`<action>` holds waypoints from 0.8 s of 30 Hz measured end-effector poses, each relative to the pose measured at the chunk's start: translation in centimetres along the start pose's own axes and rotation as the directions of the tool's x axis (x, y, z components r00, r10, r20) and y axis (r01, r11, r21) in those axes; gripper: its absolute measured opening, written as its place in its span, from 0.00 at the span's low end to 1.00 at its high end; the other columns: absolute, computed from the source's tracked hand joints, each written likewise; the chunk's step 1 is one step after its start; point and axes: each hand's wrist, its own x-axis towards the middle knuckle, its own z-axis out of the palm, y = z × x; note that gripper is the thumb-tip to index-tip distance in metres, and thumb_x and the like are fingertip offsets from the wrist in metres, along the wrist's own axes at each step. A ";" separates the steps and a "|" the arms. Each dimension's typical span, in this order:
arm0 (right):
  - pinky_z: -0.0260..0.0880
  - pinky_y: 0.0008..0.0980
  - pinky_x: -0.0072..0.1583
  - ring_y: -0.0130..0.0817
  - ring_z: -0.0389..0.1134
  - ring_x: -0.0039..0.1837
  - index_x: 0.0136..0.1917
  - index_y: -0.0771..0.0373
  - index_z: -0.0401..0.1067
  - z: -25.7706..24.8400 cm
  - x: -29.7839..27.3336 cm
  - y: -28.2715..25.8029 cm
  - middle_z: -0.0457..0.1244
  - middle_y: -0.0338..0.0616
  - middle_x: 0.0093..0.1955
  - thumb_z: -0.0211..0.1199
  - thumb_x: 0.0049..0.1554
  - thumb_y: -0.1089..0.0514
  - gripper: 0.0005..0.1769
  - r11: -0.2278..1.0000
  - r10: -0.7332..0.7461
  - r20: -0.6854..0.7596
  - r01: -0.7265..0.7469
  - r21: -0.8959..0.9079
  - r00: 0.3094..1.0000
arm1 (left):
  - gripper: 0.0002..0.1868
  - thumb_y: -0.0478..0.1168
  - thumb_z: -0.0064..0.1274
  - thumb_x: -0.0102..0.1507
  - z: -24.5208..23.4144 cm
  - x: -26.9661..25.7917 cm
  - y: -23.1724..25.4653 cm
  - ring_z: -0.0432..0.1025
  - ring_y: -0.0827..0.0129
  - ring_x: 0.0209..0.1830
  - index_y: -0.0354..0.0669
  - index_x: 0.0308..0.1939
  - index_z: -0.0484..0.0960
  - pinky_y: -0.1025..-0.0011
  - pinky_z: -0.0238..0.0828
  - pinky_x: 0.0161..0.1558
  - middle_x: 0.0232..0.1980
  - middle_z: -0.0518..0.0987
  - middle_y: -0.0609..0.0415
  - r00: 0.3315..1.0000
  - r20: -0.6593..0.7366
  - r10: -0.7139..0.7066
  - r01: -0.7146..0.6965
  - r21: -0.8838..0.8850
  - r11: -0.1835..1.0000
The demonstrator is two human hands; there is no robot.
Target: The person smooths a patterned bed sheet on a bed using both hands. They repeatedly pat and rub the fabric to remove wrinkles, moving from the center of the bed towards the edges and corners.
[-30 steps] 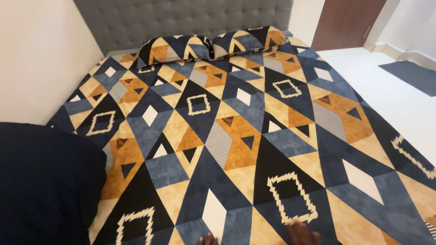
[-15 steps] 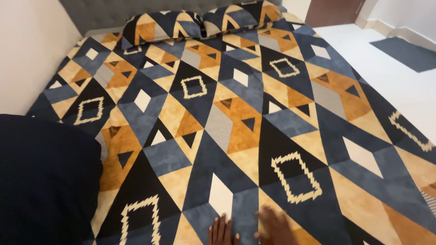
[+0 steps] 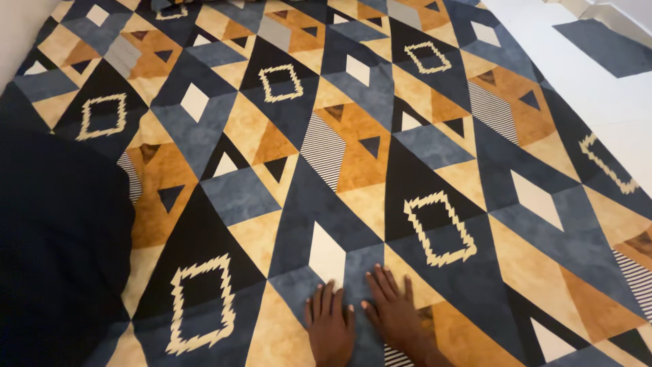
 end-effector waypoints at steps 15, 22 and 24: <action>0.35 0.64 0.76 0.56 0.38 0.84 0.77 0.67 0.53 2.2 0.8 1.4 0.44 0.60 0.82 0.52 0.66 0.41 0.37 0.966 0.216 -0.056 -0.205 0.159 0.975 | 0.33 0.54 0.42 0.66 -1.9 2.4 -2.6 0.45 0.50 0.80 0.39 0.70 0.65 0.46 0.32 0.75 0.79 0.57 0.48 0.998 0.011 -0.068 0.065 0.151 0.986; 0.39 0.60 0.75 0.45 0.42 0.83 0.75 0.56 0.57 -1.6 2.8 0.0 0.45 0.50 0.82 0.56 0.59 0.40 0.36 0.999 -0.012 0.194 0.001 0.054 0.981 | 0.32 0.56 0.44 0.66 -1.9 2.0 -3.3 0.46 0.52 0.81 0.42 0.70 0.68 0.48 0.33 0.76 0.79 0.58 0.50 0.997 0.034 -0.069 0.065 0.111 0.992; 0.42 0.62 0.71 0.46 0.45 0.80 0.75 0.53 0.58 -3.4 0.8 5.4 0.47 0.51 0.81 0.58 0.56 0.41 0.37 0.991 0.060 0.020 -0.057 -0.122 0.998 | 0.32 0.56 0.44 0.66 -2.0 1.8 -3.4 0.46 0.52 0.81 0.42 0.70 0.68 0.49 0.33 0.76 0.79 0.58 0.51 0.995 0.059 -0.080 0.073 0.114 0.991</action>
